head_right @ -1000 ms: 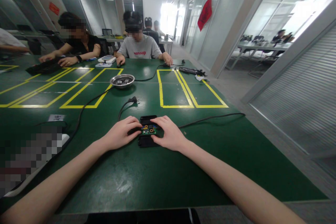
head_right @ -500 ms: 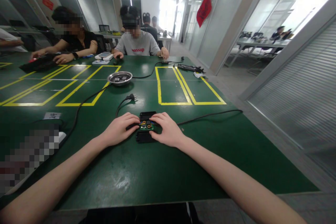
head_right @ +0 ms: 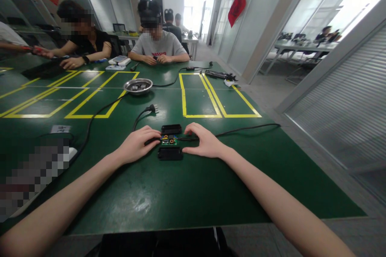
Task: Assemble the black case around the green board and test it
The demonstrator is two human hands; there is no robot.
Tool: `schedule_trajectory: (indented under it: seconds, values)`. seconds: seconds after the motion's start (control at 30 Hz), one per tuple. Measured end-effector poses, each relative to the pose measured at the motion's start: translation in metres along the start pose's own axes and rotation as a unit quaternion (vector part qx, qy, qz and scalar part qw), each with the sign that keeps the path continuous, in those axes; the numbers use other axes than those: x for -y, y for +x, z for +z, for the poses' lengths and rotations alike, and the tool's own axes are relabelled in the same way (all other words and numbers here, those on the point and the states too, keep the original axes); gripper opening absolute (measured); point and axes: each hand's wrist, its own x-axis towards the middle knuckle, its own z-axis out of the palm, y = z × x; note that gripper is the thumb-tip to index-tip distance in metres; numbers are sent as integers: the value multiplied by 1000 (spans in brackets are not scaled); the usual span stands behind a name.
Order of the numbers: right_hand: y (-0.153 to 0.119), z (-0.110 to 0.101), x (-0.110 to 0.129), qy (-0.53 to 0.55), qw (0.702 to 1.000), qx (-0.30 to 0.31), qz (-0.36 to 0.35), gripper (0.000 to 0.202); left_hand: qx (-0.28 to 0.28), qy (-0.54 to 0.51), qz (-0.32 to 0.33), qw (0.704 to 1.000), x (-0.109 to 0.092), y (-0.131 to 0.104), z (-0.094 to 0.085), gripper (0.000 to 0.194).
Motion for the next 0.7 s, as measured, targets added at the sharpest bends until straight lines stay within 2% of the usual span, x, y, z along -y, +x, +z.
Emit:
schedule_trajectory:
  seconds: [0.13, 0.4, 0.7]
  values:
    - [-1, -7, -7, 9, 1000, 19, -6, 47, 3, 4, -6, 1000, -1, -1, 0, 15]
    - [0, 4, -4, 2, 1000, 23, -13, 47, 0, 19, -18, 1000, -4, -2, 0, 16]
    - [1, 5, -4, 1, 1000, 25, 2, 47, 15, 44, -55, 997, -11, -1, -1, 15]
